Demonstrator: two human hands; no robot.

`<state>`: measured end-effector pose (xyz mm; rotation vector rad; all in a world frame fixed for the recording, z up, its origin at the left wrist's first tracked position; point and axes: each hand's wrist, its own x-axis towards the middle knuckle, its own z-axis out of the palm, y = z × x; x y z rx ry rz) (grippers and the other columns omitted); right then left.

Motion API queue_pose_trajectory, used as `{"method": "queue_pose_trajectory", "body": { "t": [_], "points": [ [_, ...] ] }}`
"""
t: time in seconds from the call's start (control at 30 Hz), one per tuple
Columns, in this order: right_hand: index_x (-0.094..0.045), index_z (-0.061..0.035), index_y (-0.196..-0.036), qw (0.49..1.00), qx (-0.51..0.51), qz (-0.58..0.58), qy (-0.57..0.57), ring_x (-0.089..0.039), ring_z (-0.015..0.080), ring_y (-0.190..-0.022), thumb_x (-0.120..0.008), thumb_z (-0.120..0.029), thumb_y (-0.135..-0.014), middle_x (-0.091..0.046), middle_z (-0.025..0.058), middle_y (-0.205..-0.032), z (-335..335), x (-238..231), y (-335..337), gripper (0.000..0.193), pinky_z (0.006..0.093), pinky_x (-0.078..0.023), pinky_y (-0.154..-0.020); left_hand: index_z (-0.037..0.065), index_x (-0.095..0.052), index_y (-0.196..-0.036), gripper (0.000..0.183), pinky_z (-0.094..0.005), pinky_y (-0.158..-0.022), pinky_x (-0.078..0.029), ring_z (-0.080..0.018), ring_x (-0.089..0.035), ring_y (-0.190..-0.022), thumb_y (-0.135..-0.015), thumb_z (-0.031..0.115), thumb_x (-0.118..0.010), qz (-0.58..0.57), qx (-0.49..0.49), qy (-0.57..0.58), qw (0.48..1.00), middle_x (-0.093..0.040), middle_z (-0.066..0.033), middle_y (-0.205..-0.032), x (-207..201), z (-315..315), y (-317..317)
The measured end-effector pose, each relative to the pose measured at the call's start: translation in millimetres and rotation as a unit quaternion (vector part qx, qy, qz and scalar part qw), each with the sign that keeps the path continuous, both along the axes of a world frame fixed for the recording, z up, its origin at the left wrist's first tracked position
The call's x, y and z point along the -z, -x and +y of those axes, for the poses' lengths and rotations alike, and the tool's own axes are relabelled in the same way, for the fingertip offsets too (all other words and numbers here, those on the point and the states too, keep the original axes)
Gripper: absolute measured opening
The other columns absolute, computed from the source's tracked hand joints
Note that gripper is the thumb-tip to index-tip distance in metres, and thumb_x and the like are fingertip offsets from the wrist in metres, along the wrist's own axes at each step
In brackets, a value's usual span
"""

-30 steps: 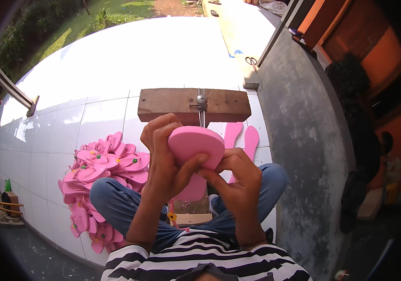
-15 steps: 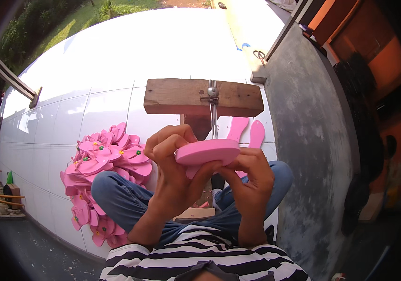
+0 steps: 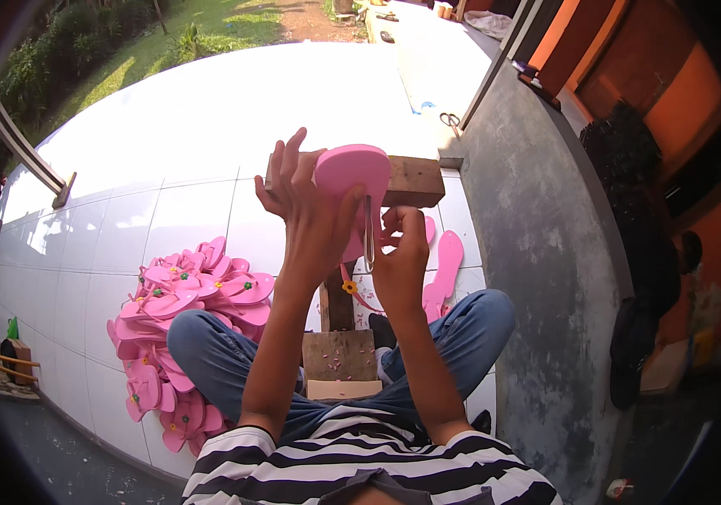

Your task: The person assembles flip-flops by using a metal insertion tool to pull rubber straps through pre-cut holes in pink foam soles, then places the completed footwear onto a pile.

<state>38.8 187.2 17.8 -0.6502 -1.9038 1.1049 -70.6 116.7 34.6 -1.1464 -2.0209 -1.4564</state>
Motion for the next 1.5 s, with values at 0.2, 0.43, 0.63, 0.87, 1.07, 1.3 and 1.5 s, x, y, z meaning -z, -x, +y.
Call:
{"method": "queue_pose_trajectory", "body": {
  "t": [0.2,0.43,0.63,0.87,1.07,1.3,1.5],
  "points": [
    [-0.053,0.0006,-0.114,0.934,-0.261,-0.176,0.167,-0.066,0.0239,-0.087,-0.063,-0.025,-0.095,-0.065,0.0134,-0.098,-42.0,74.3,-72.8,0.034,0.0343,-0.052,-0.075,0.008,-0.056,-0.107,0.016,-0.0456,-0.098,-0.031,-0.0281,-0.048,-0.110,-0.092,0.015,-0.057,0.114,0.039,0.008,0.993,-0.058,-0.0138,-0.118,46.2,-69.8,-57.2],
    [-0.066,0.0000,-0.105,0.949,-0.210,-0.222,0.077,-0.064,0.0161,-0.066,-0.066,-0.015,-0.093,-0.066,0.0098,-0.076,-30.5,45.5,-154.5,0.020,0.0292,-0.049,-0.061,0.019,-0.070,-0.101,0.028,-0.0429,-0.095,-0.033,-0.0176,-0.054,-0.107,-0.074,0.023,-0.075,0.178,0.229,0.229,0.929,-0.066,0.0057,-0.103,63.6,-87.8,-84.1],
    [-0.068,0.0032,-0.100,0.894,-0.080,0.163,0.411,-0.063,0.0084,-0.077,-0.072,-0.018,-0.091,-0.069,0.0062,-0.092,-6.3,24.5,-116.3,0.024,0.0235,-0.053,-0.072,0.011,-0.073,-0.092,0.024,-0.0361,-0.072,-0.044,-0.0195,-0.059,-0.080,-0.068,0.010,-0.080,0.117,0.128,0.064,0.983,-0.067,0.0015,-0.083,50.0,-48.1,-98.0],
    [-0.065,0.0034,-0.102,0.994,-0.043,0.092,-0.037,-0.061,0.0171,-0.098,-0.069,-0.008,-0.091,-0.065,0.0092,-0.098,-33.9,-23.9,-63.0,0.017,0.0300,-0.046,-0.095,0.006,-0.072,-0.090,0.021,-0.0347,-0.062,-0.046,-0.0208,-0.061,-0.074,-0.070,0.003,-0.079,0.039,0.020,0.013,0.999,-0.063,-0.0025,-0.076,60.9,-35.3,-108.3],
    [-0.055,-0.0031,-0.097,0.993,0.051,0.109,-0.010,-0.054,0.0137,-0.083,-0.080,-0.013,-0.082,-0.055,0.0039,-0.090,-35.3,1.2,-69.1,0.030,0.0289,-0.047,-0.079,0.002,-0.071,-0.088,0.026,-0.0352,-0.057,-0.047,-0.0244,-0.061,-0.066,-0.066,-0.007,-0.079,-0.013,-0.007,-0.059,0.998,-0.064,-0.0066,-0.075,54.1,-41.7,-102.2],
    [-0.062,-0.0004,-0.108,0.990,-0.003,0.105,0.095,-0.064,0.0115,-0.092,-0.071,-0.005,-0.089,-0.066,0.0061,-0.100,-38.5,1.6,-67.3,0.021,0.0256,-0.051,-0.084,0.002,-0.071,-0.086,0.023,-0.0358,-0.059,-0.047,-0.0234,-0.060,-0.069,-0.065,-0.004,-0.078,0.024,0.040,-0.072,0.996,-0.063,-0.0049,-0.076,60.1,-31.2,-111.8],
    [-0.062,0.0007,-0.110,0.938,-0.110,0.201,0.262,-0.061,0.0121,-0.086,-0.064,-0.009,-0.095,-0.064,0.0068,-0.094,-32.2,-3.9,-55.7,0.018,0.0257,-0.049,-0.079,0.003,-0.070,-0.091,0.023,-0.0377,-0.070,-0.048,-0.0263,-0.059,-0.081,-0.069,0.000,-0.076,0.030,0.046,-0.024,0.998,-0.064,-0.0074,-0.088,55.4,-34.9,-108.8]
  ]
}}
